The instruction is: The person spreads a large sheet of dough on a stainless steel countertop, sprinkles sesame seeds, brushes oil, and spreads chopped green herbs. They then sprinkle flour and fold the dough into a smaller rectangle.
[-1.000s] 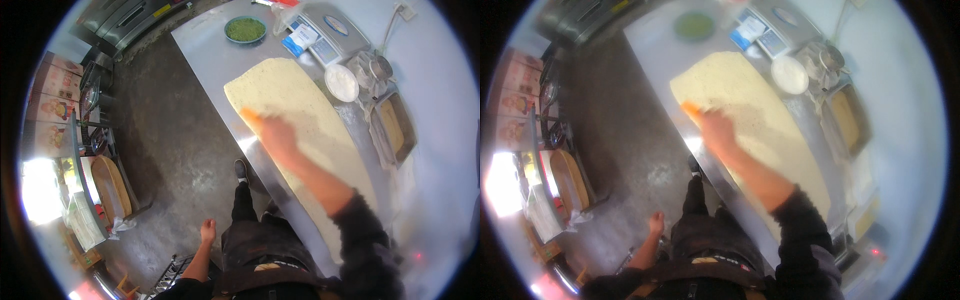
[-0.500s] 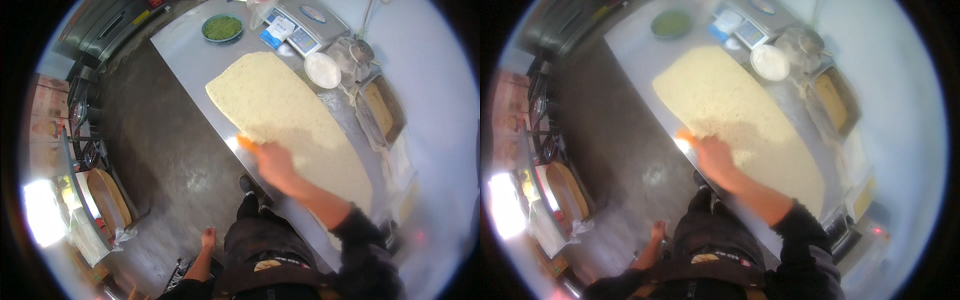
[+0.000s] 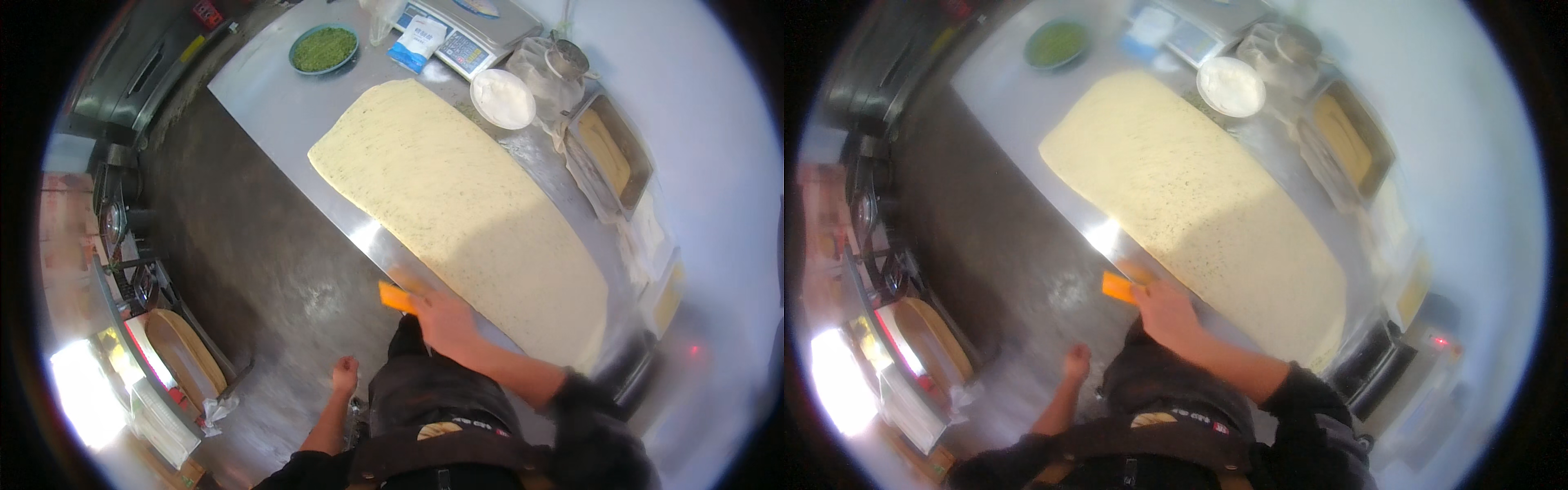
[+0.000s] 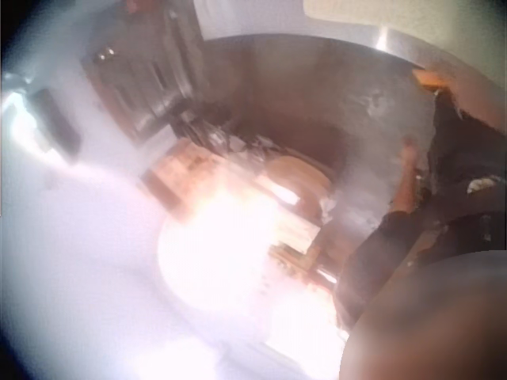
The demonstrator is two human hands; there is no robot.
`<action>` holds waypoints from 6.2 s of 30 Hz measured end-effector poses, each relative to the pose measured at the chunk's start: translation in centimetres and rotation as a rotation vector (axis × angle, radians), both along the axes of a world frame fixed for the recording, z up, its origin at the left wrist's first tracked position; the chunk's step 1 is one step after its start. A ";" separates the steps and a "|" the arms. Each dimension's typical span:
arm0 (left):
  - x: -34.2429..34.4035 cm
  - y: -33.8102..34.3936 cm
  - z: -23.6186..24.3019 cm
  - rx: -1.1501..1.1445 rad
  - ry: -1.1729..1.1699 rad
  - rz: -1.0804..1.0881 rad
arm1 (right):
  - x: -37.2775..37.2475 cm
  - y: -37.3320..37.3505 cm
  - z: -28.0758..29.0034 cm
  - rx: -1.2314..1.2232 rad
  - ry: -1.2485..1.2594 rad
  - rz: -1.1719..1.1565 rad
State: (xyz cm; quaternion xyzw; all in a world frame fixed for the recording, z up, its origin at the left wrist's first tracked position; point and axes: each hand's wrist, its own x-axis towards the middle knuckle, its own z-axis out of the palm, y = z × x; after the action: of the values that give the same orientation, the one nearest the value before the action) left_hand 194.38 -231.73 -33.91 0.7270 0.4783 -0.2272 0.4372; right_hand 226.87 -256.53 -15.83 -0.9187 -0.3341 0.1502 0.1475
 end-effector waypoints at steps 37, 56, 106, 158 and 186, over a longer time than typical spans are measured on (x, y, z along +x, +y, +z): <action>-13.9 -19.9 -2.1 -0.051 -0.206 0.260 | -10.4 -22.4 0.8 0.164 -0.021 0.084; 32.2 -27.4 12.2 0.723 -0.707 -0.878 | -15.1 -38.4 3.2 -0.017 0.083 -0.070; 26.3 -64.7 10.0 0.221 -0.916 -1.868 | -35.5 -45.1 6.5 0.104 -0.077 -1.016; 55.1 10.1 5.3 1.158 -0.213 -0.571 | -22.0 -31.1 -1.3 0.469 0.405 -0.820; 31.5 -30.7 8.8 0.106 -1.024 -1.491 | -29.4 -39.1 -0.8 0.590 0.207 -0.684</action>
State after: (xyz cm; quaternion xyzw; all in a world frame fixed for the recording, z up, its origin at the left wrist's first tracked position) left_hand 225.89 -262.42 -25.14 0.8794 -0.3598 -0.0781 0.3019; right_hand 197.47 -295.67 -16.63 -0.8752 -0.0238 0.0822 0.4762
